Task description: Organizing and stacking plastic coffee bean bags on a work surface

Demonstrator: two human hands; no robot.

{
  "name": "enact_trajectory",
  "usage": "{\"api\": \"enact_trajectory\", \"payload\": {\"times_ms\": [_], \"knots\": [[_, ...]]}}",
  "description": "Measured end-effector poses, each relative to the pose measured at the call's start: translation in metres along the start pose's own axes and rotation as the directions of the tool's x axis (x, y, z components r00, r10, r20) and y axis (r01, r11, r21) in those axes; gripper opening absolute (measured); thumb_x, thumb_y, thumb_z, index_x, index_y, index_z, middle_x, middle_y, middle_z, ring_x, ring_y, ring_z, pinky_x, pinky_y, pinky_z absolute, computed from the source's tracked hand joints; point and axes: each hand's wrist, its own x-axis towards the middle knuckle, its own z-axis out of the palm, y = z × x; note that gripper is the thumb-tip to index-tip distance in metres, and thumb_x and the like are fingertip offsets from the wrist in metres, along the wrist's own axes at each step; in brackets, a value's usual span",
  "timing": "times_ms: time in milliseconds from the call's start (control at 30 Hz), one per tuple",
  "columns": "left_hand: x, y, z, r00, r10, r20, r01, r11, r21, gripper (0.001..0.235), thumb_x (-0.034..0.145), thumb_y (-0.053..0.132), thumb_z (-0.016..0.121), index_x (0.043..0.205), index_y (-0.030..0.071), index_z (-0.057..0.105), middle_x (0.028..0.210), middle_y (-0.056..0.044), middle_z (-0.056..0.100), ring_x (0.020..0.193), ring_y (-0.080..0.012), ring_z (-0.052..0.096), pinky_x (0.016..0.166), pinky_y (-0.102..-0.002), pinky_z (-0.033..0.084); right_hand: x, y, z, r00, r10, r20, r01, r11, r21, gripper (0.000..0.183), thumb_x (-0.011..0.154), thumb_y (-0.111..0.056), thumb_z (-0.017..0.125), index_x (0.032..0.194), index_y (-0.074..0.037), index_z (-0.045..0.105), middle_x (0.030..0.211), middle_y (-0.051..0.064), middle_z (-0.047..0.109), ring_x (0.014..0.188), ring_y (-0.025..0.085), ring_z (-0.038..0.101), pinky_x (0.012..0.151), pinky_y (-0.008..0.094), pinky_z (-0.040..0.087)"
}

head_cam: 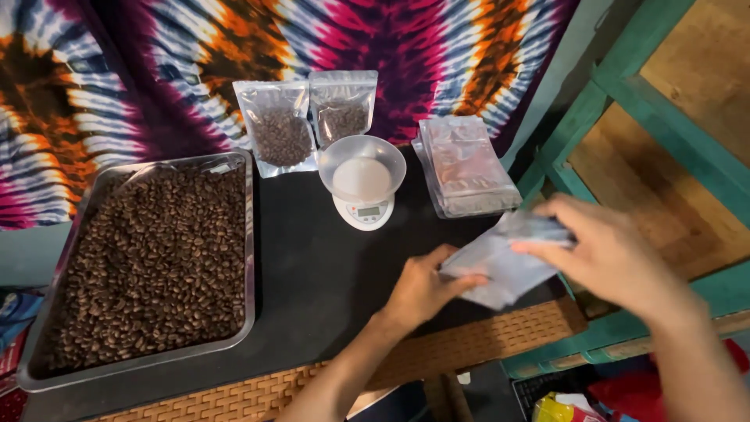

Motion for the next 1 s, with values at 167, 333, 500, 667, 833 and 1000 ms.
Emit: {"api": "enact_trajectory", "payload": {"times_ms": [167,333,500,667,833,1000], "knots": [[0.009,0.03,-0.009,0.945,-0.281,0.166,0.28,0.96,0.032,0.05,0.069,0.046,0.084,0.102,0.011,0.071,0.08,0.002,0.069,0.069,-0.0042,0.056,0.061,-0.025,0.044,0.017,-0.017,-0.025,0.865,0.469,0.178,-0.472,0.881,-0.027,0.041,0.083,-0.049,0.078,0.108,-0.019,0.068,0.068,0.003,0.069,0.058,0.018,0.057,0.054,0.033,0.039],[0.023,0.045,-0.022,0.79,-0.579,0.202,0.598,0.8,-0.046,0.053,0.059,0.032,0.089,0.104,0.009,0.073,0.097,-0.002,0.076,0.084,-0.0075,0.065,0.067,-0.021,0.049,0.017,0.029,0.02,0.82,0.522,0.233,-0.558,0.643,0.524,0.035,0.085,-0.019,0.08,0.115,-0.008,0.067,0.099,0.007,0.076,0.08,0.017,0.064,0.064,0.033,0.048],[0.023,-0.013,-0.013,0.79,-0.611,0.052,0.599,0.751,-0.277,0.046,0.068,0.027,0.087,0.109,0.009,0.077,0.098,-0.001,0.076,0.086,-0.0098,0.067,0.076,-0.027,0.052,0.0,0.036,0.066,0.722,0.626,0.295,-0.678,0.553,0.484,0.083,0.084,-0.053,0.054,0.157,-0.016,0.039,0.159,0.0,0.046,0.14,0.014,0.047,0.116,0.032,0.035],[0.017,-0.035,-0.005,0.771,-0.636,0.014,0.608,0.731,-0.31,0.055,0.067,0.034,0.095,0.106,0.002,0.074,0.092,-0.011,0.076,0.084,-0.0222,0.071,0.076,-0.034,0.056,-0.017,0.112,0.145,0.837,0.506,0.209,-0.396,0.297,0.869,0.045,0.094,-0.028,0.073,0.126,0.002,0.064,0.103,0.016,0.07,0.085,0.027,0.068,0.074,0.044,0.059],[0.02,-0.048,-0.01,0.792,-0.611,0.011,0.608,0.786,-0.113,0.063,0.068,0.051,0.091,0.11,0.007,0.074,0.093,-0.01,0.077,0.09,-0.0233,0.074,0.078,-0.036,0.057,-0.008,0.086,0.129,0.802,0.564,0.196,-0.449,0.353,0.821,0.053,0.087,-0.029,0.082,0.122,0.006,0.064,0.097,0.016,0.066,0.085,0.027,0.064,0.075,0.041,0.058],[0.024,-0.04,-0.019,0.882,-0.47,-0.029,0.456,0.837,0.304,0.085,0.071,0.064,0.081,0.128,0.004,0.061,0.112,-0.017,0.072,0.106,-0.0352,0.07,0.087,-0.044,0.059,0.008,0.102,0.122,0.777,0.6,0.192,-0.622,0.779,0.08,0.082,0.079,-0.067,0.072,0.136,-0.008,0.064,0.114,0.024,0.078,0.117,0.039,0.07,0.099,0.05,0.057]]}}
